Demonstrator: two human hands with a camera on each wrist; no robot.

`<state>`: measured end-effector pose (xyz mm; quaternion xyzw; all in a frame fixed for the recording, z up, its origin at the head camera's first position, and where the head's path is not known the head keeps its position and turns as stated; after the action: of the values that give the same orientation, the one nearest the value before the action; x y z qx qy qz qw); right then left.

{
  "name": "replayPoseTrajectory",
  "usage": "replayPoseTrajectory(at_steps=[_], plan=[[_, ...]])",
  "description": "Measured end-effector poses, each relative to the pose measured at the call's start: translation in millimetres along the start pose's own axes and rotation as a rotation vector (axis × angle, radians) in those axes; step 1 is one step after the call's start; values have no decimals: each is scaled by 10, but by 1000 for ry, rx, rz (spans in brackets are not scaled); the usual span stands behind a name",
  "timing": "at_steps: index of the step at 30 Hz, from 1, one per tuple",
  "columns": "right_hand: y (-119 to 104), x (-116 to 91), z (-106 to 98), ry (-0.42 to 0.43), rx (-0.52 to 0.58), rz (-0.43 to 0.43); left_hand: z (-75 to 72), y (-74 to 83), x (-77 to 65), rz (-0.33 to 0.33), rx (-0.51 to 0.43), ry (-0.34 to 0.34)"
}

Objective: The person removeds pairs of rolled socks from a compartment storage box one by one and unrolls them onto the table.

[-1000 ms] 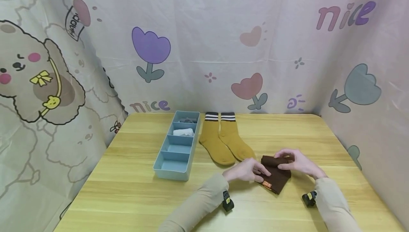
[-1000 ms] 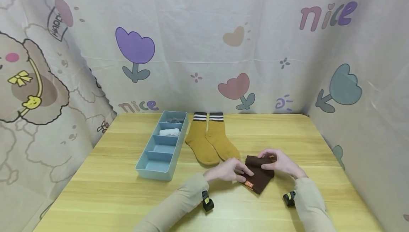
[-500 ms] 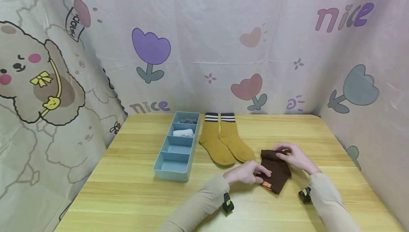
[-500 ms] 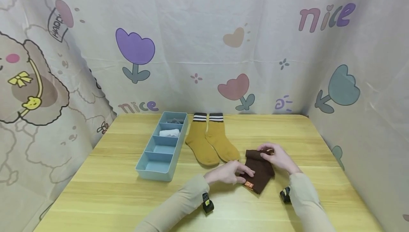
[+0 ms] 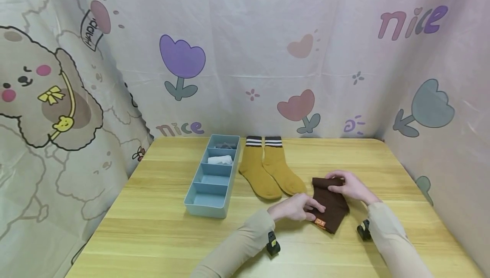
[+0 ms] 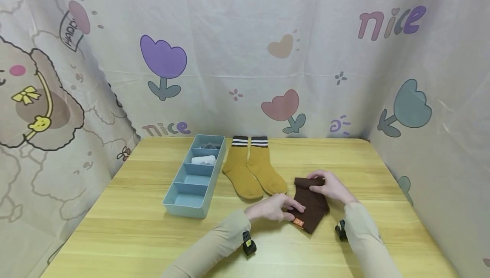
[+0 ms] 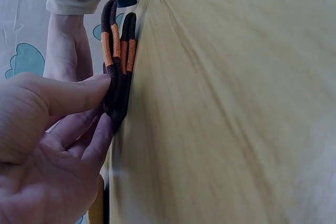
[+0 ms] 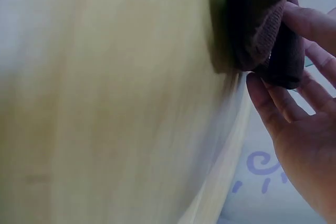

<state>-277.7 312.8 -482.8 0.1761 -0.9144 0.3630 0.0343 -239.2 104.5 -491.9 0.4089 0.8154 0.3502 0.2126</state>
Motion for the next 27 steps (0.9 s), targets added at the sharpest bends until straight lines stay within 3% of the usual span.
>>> replayPoseTrajectory(at_steps=[8,15,22,27], plan=[[16,85,-1,30,12,33,8,-30,-7,19,-2,-3],[36,156,-18,114,-78,7,17,-37,4,24,5,-2],[57,183,-18,35,-21,17,29,-43,8,24,2,-7],[54,221,-22,0,-62,30,22,-45,11,22,-29,-5]])
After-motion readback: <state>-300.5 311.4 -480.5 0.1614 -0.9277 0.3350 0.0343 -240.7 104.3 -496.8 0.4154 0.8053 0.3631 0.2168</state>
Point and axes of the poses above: each hand's wrist, its own x-axis towards the middle knuckle, its own z-axis out of the palm, y = z × x, the point moved 4 cm from there along x, towards the middle knuckle, and after that the axes turned 3 degrees about y, right-handed, at the moved point
